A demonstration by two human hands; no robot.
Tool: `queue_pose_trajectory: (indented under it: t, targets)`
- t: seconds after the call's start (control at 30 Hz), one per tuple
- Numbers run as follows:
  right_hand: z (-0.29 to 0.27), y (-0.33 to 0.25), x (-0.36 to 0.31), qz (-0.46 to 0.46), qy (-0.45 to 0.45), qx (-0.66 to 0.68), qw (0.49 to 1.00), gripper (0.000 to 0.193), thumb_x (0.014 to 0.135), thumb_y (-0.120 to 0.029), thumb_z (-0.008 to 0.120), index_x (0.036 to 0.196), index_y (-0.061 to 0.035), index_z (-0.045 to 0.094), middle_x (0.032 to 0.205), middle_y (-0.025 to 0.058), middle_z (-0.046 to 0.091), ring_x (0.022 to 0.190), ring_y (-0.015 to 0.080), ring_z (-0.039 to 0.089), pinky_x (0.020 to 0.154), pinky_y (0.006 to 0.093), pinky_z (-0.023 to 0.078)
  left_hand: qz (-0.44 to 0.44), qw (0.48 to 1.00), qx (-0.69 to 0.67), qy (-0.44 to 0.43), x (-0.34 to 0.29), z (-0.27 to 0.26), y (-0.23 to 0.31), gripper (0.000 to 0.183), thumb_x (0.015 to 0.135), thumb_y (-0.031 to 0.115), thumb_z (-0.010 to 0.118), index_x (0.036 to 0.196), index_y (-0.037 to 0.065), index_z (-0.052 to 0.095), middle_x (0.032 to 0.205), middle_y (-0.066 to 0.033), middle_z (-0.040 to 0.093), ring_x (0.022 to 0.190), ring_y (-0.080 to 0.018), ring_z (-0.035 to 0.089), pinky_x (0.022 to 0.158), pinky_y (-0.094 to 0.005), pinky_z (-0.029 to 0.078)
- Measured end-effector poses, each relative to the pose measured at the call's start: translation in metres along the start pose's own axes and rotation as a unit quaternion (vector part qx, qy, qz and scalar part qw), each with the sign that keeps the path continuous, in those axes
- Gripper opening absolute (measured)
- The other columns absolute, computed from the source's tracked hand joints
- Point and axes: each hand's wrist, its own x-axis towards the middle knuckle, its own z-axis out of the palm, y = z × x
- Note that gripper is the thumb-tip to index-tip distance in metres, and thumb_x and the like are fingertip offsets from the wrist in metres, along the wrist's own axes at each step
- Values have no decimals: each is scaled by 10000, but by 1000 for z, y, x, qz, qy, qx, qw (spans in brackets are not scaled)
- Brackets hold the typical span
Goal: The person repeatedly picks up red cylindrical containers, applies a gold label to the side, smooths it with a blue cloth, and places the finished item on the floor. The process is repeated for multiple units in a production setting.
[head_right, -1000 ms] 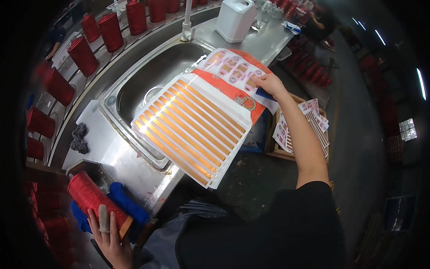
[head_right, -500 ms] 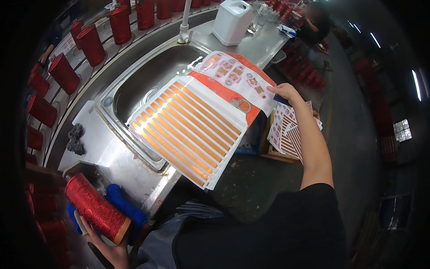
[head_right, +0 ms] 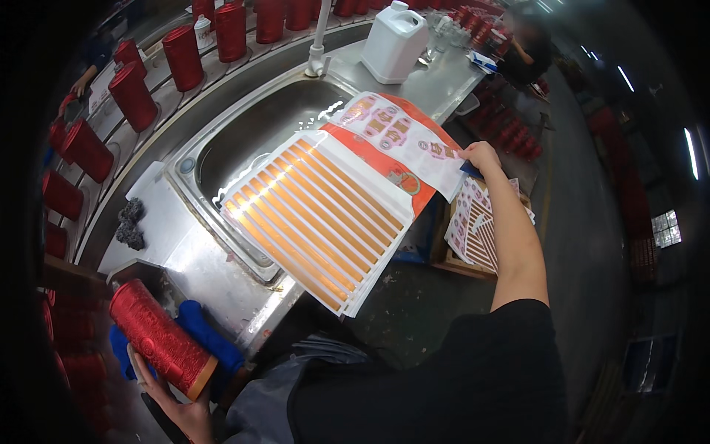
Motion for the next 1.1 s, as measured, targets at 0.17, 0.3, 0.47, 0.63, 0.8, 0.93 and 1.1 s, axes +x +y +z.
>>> queue_pose_trajectory:
  t: [0.17,0.3,0.47,0.63,0.8,0.93,1.1]
  targets:
    - [-4,-14,1,-86,-4,-35,996,317,739,-316,911,861,-45,802,698,31,710,596,121,620,581,312,475,-16,1000,-13,7,-1,-1,11,1264,672,274,972,1655,50,210,1701,-177,235,1553,-367,276,1231,-480,302]
    - [-6,6,18,-65,7,-5,998,288,742,-351,867,912,-125,812,805,45,770,715,152,716,718,349,545,-46,997,51,-16,-9,3,-8,1163,757,272,904,1644,-3,204,1660,-244,277,1533,-403,302,1251,-496,234]
    - [-28,-80,-1,-159,110,-20,981,252,815,-326,782,974,-131,798,883,68,781,834,236,756,738,381,566,-96,995,-9,-40,-11,3,7,1174,758,284,918,1634,-34,204,1624,-275,325,1517,-419,322,1250,-483,232]
    - [-31,-257,-104,-417,34,7,908,244,832,-265,743,981,-76,785,835,112,757,786,240,736,708,362,548,-59,998,-29,-15,-1,-2,20,1215,701,274,973,1613,-58,242,1586,-303,358,1456,-442,419,1171,-459,384]
    - [25,-382,-140,-468,-249,152,834,238,898,-203,756,1003,9,785,851,18,749,775,76,643,728,249,500,-8,999,25,-35,0,-11,15,1224,714,233,974,1634,-16,206,1656,-246,258,1486,-370,405,1142,-427,464]
    - [108,-429,-107,-377,-359,224,824,171,886,-165,802,975,-20,799,872,39,764,750,101,661,719,245,503,-34,998,-40,-34,-7,-1,-2,1303,683,264,994,1641,-22,158,1666,-241,232,1490,-370,397,1171,-437,439]
    - [176,-441,-91,-410,-226,58,882,226,814,-205,824,968,-40,822,834,64,779,744,126,707,722,295,532,-41,992,-95,-74,-5,-5,-11,1377,676,347,993,1637,-43,86,1604,-291,320,1438,-440,415,1177,-470,377]
